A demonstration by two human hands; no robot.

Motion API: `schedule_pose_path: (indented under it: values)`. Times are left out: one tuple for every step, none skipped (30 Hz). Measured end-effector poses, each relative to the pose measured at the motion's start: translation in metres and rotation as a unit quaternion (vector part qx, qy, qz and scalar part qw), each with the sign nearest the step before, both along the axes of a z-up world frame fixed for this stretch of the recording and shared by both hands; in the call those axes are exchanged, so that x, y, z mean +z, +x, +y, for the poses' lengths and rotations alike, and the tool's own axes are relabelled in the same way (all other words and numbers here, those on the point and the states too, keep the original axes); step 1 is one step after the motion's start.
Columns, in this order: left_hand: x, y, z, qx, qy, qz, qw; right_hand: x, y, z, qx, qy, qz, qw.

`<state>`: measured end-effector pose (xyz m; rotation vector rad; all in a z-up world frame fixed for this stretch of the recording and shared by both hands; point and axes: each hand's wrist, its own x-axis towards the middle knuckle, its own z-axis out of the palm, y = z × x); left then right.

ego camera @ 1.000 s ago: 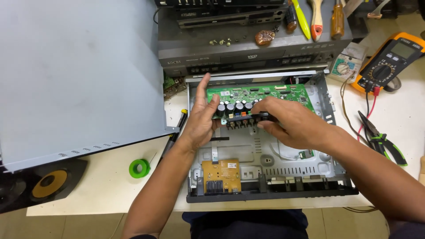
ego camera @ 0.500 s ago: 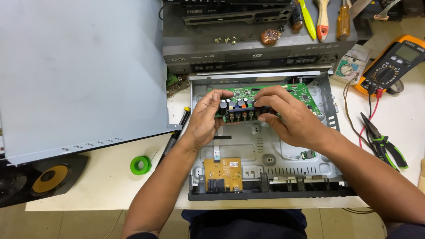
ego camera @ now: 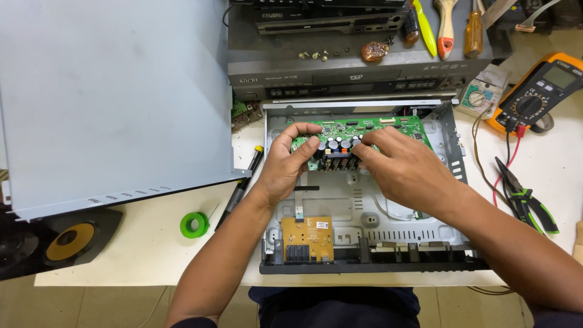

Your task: Repairing an electronic device by disconnecting components with pliers and re-seating a multi-pin connector on a circuit board.

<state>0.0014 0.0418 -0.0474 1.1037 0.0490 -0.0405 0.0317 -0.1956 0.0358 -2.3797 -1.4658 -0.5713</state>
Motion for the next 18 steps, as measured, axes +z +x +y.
schedule_pose_path:
  values:
    - [-0.001,0.001,0.000,0.001,0.000,0.000,1.000,-0.001,-0.003,0.001,0.001,0.000,0.000,1.000]
    - [-0.003,0.001,-0.001,0.003,-0.002,-0.003,1.000,-0.003,-0.006,0.002,-0.017,0.002,0.007,1.000]
    - [-0.004,0.002,-0.001,0.005,-0.004,-0.006,1.000,-0.004,-0.009,0.003,-0.034,0.003,0.013,0.999]
    - [-0.004,0.001,0.000,0.005,-0.004,-0.006,1.000,-0.006,-0.009,0.003,-0.033,0.003,0.014,0.999]
    - [-0.003,0.001,0.000,0.007,-0.007,-0.004,1.000,-0.007,-0.009,0.003,-0.029,0.023,0.050,0.998]
    - [-0.003,0.001,0.000,0.007,-0.011,-0.003,1.000,-0.009,-0.010,0.004,-0.024,0.043,0.087,0.995]
    - [-0.002,0.000,0.000,0.007,-0.011,-0.003,1.000,-0.004,-0.012,0.005,-0.024,0.043,0.087,0.995]
    - [0.000,0.000,0.000,0.008,-0.007,-0.008,1.000,0.001,-0.013,0.007,-0.025,0.051,0.082,0.995]
    - [0.001,0.000,0.000,0.008,-0.003,-0.013,1.000,0.006,-0.014,0.009,-0.025,0.059,0.078,0.995]
    - [0.005,-0.001,0.000,0.010,-0.003,-0.014,1.000,0.008,-0.013,0.007,-0.023,0.059,0.077,0.995]
    - [0.009,-0.002,0.000,0.010,0.009,-0.014,1.000,0.009,-0.012,0.004,-0.009,0.083,0.051,0.995]
    - [0.012,-0.005,0.000,0.010,0.021,-0.012,1.000,0.011,-0.013,0.000,0.004,0.106,0.027,0.994]
    - [0.009,-0.004,0.000,0.011,0.020,-0.011,1.000,0.013,-0.009,0.000,0.005,0.105,0.028,0.994]
    - [0.007,-0.003,0.000,0.010,0.021,-0.016,1.000,0.015,-0.006,0.000,0.024,0.106,0.009,0.994]
    - [0.005,-0.001,-0.001,0.008,0.021,-0.021,1.000,0.018,-0.002,0.000,0.043,0.107,-0.009,0.993]
    - [0.006,-0.001,-0.002,0.006,0.021,-0.022,0.999,0.013,0.001,0.003,0.041,0.107,-0.011,0.993]
    - [0.007,-0.001,-0.002,0.006,0.024,-0.023,0.999,0.008,0.005,0.006,0.056,0.137,0.051,0.988]
    - [0.008,-0.001,-0.002,0.007,0.027,-0.024,0.999,0.004,0.009,0.010,0.073,0.166,0.111,0.977]
